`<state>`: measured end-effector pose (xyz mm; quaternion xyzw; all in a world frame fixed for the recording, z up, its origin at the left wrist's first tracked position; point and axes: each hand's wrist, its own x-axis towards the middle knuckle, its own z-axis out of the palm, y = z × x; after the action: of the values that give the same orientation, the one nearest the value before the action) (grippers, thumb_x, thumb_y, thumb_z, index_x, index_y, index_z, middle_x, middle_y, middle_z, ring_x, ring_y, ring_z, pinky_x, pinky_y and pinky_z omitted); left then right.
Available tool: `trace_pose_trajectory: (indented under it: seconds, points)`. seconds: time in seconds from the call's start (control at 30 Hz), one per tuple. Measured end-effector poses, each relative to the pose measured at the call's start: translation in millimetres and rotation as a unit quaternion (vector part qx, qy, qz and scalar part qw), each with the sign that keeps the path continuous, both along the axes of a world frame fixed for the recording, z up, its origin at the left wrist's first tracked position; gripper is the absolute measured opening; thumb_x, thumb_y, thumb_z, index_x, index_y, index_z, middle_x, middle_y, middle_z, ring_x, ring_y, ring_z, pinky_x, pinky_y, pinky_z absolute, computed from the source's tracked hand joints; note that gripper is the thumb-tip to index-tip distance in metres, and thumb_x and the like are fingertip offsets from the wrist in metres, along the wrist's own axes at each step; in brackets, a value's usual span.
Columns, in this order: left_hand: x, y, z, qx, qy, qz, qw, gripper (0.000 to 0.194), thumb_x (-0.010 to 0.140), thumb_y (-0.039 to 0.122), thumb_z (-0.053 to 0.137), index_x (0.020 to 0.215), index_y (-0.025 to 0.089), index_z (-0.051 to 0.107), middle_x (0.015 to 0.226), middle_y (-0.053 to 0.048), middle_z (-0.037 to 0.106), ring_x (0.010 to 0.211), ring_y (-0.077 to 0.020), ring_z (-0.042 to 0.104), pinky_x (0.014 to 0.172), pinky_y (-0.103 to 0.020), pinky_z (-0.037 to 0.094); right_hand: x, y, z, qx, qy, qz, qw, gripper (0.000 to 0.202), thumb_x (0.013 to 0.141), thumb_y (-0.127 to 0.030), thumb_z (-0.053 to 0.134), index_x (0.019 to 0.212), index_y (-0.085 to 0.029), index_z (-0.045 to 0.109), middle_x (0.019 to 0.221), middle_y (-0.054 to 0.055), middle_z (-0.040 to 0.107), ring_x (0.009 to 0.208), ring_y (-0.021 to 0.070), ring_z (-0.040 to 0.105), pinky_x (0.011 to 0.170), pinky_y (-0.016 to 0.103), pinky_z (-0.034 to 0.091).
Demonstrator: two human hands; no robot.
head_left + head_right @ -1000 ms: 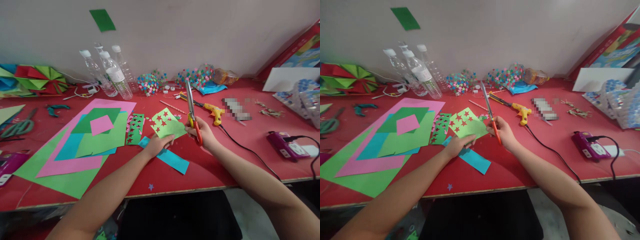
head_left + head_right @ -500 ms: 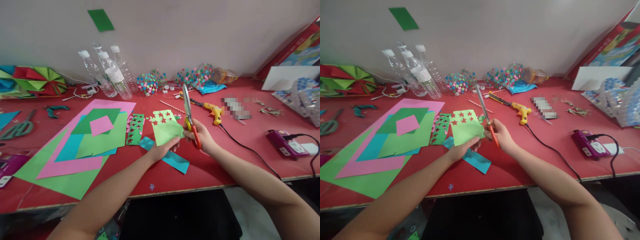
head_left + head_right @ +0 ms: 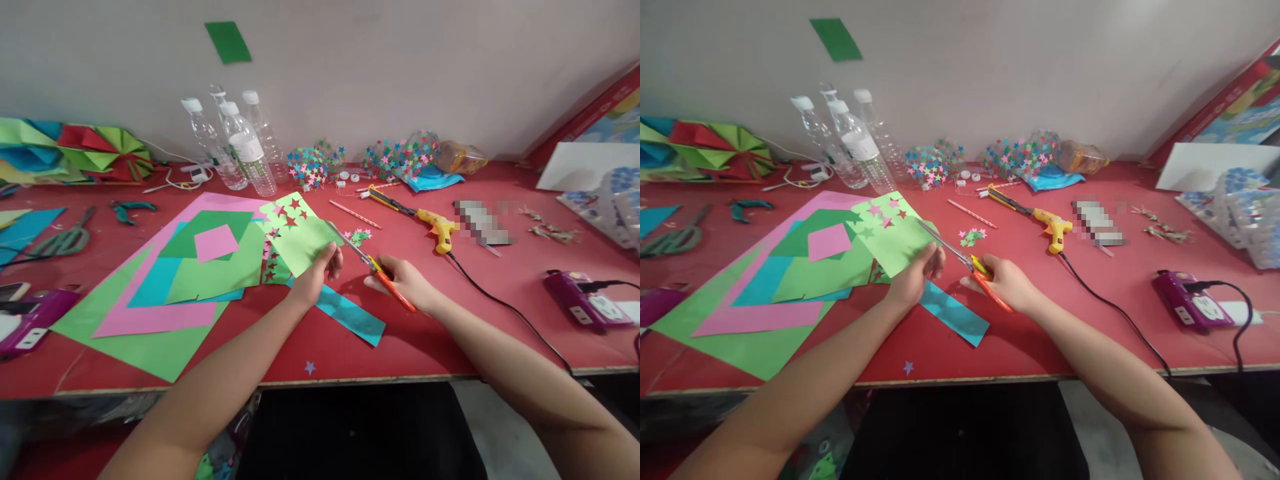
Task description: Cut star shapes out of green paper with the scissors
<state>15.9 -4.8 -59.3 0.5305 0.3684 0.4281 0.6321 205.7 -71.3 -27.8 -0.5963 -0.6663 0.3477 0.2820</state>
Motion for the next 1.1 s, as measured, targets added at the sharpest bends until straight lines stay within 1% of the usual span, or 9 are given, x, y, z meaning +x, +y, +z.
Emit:
trace_pose_trajectory:
  seconds: [0.1, 0.17, 0.23, 0.33, 0.4, 0.53, 0.63, 0.83, 1.1]
  points:
    - [-2, -1, 3.3, 0.015, -0.012, 0.018, 1.000, 0.041, 0.085, 0.053, 0.051, 0.066, 0.018, 0.057, 0.056, 0.002, 0.052, 0.048, -0.0082, 0.046, 0.049, -0.023, 0.037, -1, 0, -1.2, 0.017, -0.054, -0.005, 0.998, 0.040, 0.079, -0.053, 0.059, 0.068, -0.022, 0.036, 0.060, -0.007, 0.035, 0.055, 0.0101, 0.030, 0.051, 0.023, 0.025]
    - [-3, -2, 6.0, 0.024, -0.010, 0.030, 0.999, 0.039, 0.084, 0.051, 0.050, 0.065, 0.018, 0.058, 0.054, 0.001, 0.053, 0.048, -0.0088, 0.046, 0.050, -0.024, 0.038, 0, 0, -0.4, 0.017, -0.052, -0.014, 0.998, 0.040, 0.081, -0.055, 0.055, 0.069, -0.022, 0.037, 0.059, -0.006, 0.037, 0.054, 0.0106, 0.032, 0.051, 0.023, 0.026]
    - [-4, -3, 7.9, 0.014, -0.016, 0.042, 0.999, 0.036, 0.082, 0.048, 0.052, 0.063, 0.017, 0.059, 0.056, 0.000, 0.056, 0.049, -0.0091, 0.048, 0.052, -0.024, 0.040, 1, 0, 1.3, 0.005, -0.042, -0.022, 0.999, 0.040, 0.082, -0.057, 0.052, 0.069, -0.022, 0.038, 0.057, -0.006, 0.038, 0.053, 0.0110, 0.033, 0.050, 0.024, 0.026]
    - [-5, -3, 9.1, -0.012, -0.030, 0.062, 0.998, 0.030, 0.078, 0.040, 0.056, 0.059, 0.017, 0.058, 0.055, 0.000, 0.058, 0.048, -0.0096, 0.049, 0.051, -0.026, 0.040, 3, -1, 4.8, -0.006, -0.050, -0.005, 0.999, 0.043, 0.081, -0.060, 0.053, 0.066, -0.022, 0.040, 0.056, -0.005, 0.037, 0.054, 0.0112, 0.032, 0.050, 0.024, 0.026]
    - [-5, -3, 9.5, -0.011, -0.039, 0.069, 0.997, 0.027, 0.076, 0.037, 0.055, 0.058, 0.017, 0.058, 0.052, 0.000, 0.056, 0.046, -0.0095, 0.048, 0.048, -0.026, 0.038, 3, -3, 6.7, -0.005, -0.061, 0.014, 0.998, 0.044, 0.080, -0.060, 0.054, 0.065, -0.021, 0.040, 0.057, -0.005, 0.036, 0.055, 0.0111, 0.031, 0.051, 0.024, 0.027]
    - [-5, -3, 11.5, 0.007, -0.065, 0.086, 0.994, 0.025, 0.075, 0.035, 0.055, 0.058, 0.017, 0.059, 0.053, 0.000, 0.058, 0.045, -0.0091, 0.047, 0.046, -0.025, 0.036, 1, -5, 8.2, -0.011, -0.059, 0.017, 0.998, 0.043, 0.081, -0.060, 0.052, 0.066, -0.021, 0.040, 0.059, -0.005, 0.035, 0.055, 0.0110, 0.030, 0.051, 0.024, 0.027]
    - [-6, -3, 13.6, 0.007, -0.058, 0.110, 0.992, 0.027, 0.076, 0.036, 0.054, 0.059, 0.016, 0.060, 0.055, -0.001, 0.060, 0.046, -0.0093, 0.049, 0.047, -0.025, 0.038, 2, -5, 7.8, -0.018, -0.060, 0.010, 0.998, 0.044, 0.082, -0.060, 0.052, 0.065, -0.021, 0.038, 0.057, -0.005, 0.034, 0.055, 0.0112, 0.031, 0.051, 0.024, 0.027]
    - [-7, -5, 12.6, 0.013, -0.035, 0.085, 0.996, 0.030, 0.077, 0.037, 0.054, 0.055, 0.017, 0.059, 0.051, -0.001, 0.058, 0.047, -0.0098, 0.049, 0.050, -0.025, 0.040, 0, -5, 8.2, -0.013, -0.073, 0.034, 0.997, 0.046, 0.083, -0.060, 0.051, 0.063, -0.021, 0.036, 0.058, -0.005, 0.031, 0.055, 0.0105, 0.026, 0.050, 0.024, 0.025]
    - [-5, -4, 11.4, 0.016, -0.047, 0.084, 0.995, 0.030, 0.077, 0.035, 0.056, 0.053, 0.016, 0.060, 0.049, 0.000, 0.057, 0.046, -0.0095, 0.049, 0.049, -0.025, 0.040, -3, -9, 18.1, -0.049, -0.064, 0.034, 0.996, 0.049, 0.084, -0.062, 0.050, 0.062, -0.020, 0.036, 0.053, -0.006, 0.033, 0.048, 0.0086, 0.032, 0.048, 0.023, 0.024]
